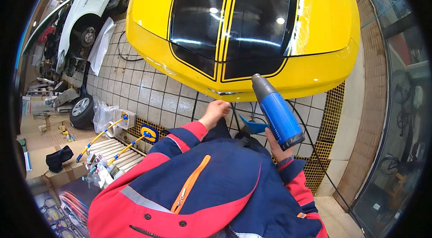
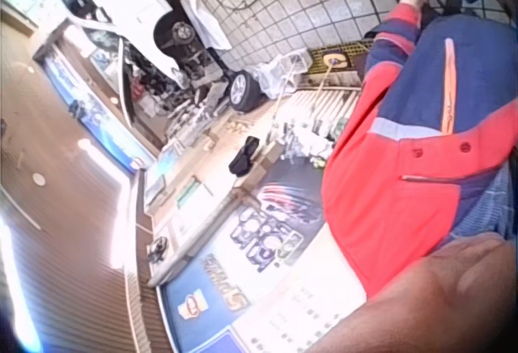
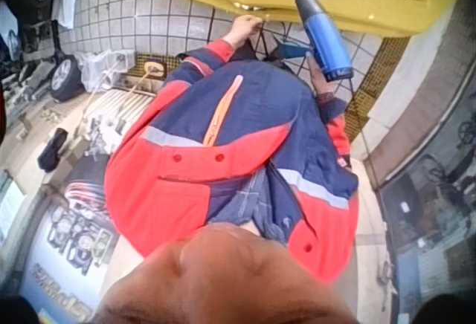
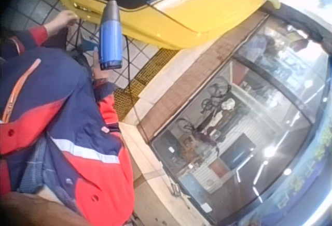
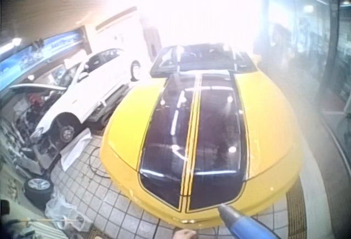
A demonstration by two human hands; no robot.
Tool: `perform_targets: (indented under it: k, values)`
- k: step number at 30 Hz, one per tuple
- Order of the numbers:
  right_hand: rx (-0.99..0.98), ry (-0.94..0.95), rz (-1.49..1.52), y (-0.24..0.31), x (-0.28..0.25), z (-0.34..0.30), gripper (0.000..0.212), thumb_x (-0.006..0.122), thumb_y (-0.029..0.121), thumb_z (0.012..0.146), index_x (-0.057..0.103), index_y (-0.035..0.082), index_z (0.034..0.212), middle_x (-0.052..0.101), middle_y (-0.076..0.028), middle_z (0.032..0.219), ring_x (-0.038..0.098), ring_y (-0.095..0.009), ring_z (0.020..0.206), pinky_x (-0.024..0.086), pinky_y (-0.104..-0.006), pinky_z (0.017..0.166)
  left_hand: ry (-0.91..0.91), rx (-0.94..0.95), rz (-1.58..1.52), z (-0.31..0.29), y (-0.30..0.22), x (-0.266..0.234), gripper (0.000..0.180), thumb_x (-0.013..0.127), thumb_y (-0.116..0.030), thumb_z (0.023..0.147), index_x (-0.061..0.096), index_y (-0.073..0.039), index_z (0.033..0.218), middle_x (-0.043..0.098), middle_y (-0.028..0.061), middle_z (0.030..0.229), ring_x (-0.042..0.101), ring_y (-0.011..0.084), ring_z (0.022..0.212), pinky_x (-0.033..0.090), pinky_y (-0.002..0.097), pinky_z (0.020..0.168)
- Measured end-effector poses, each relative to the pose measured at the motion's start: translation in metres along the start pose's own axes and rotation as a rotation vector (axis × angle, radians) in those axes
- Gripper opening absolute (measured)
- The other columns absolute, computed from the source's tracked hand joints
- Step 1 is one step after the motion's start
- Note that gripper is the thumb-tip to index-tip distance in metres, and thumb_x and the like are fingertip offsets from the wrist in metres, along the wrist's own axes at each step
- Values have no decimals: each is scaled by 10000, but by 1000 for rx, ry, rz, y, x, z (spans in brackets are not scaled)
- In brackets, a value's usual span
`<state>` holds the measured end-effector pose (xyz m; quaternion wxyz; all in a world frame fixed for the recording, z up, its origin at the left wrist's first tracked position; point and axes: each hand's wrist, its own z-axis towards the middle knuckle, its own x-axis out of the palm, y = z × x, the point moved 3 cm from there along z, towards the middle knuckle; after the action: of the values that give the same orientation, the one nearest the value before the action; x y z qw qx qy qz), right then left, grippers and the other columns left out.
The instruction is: The person applies black racing stripes to the hood of a yellow sports car. They use a heat gun to warm the vinyl and a blue squeegee to smooth it onto the curved surface, then peel back the transfer paper to reveal the applied stripes.
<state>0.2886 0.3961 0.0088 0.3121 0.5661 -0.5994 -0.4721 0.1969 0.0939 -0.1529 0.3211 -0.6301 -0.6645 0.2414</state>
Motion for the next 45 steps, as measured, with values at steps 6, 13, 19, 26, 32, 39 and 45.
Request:
perform_targets:
  k: [6,13,19,26,32,39,45]
  values:
    - [-63,28,-181,5,-4,-18,362,893,82,910,702,13,1209,776,-106,1102,768,-207,925,606,-344,796,-331,-312,-570,76,58,-173,165,668,-222,1052,674,-68,994,681,85,867,654,242,799,551,378,706]
    - [-67,-126,-203,3,20,-29,345,908,104,905,726,36,1191,777,-79,1069,755,-205,925,611,-369,804,-442,-176,-380,143,-1,-313,341,708,-217,1054,646,-55,1347,702,167,1135,685,322,999,587,463,858]
    - [185,-222,-104,14,65,-39,350,893,64,911,715,32,1210,754,-72,1093,721,-181,945,605,-369,832,-493,-207,-448,177,-46,-333,672,743,-166,1030,435,-23,1610,484,224,1605,546,428,1400,503,571,1127]
    - [217,-243,15,29,113,-38,375,884,42,911,701,25,1237,738,-73,1095,708,-195,959,598,-357,847,-724,37,-537,168,-51,-336,136,666,-5,1038,679,-8,1173,718,91,1042,674,194,782,532,315,606]
    - [236,-253,22,29,129,-38,420,893,43,906,690,19,1273,741,-91,1137,717,-217,984,603,-372,859,-535,-1,-1008,163,-49,-325,219,471,-200,1172,621,-72,1268,691,84,1059,692,266,1010,566,502,930]
    - [98,-247,74,32,137,-36,407,902,64,906,702,21,1257,743,-92,1143,721,-220,994,603,-370,871,-351,269,-292,187,-66,-343,172,540,-124,1091,698,-89,1147,704,82,901,719,265,878,567,445,822]
    - [159,-261,98,25,138,-39,426,898,70,909,698,17,1282,752,-95,1151,725,-217,1004,604,-373,877,-388,215,-116,194,-78,-345,160,662,-147,1049,675,-79,1194,700,49,1046,662,198,914,540,366,792]
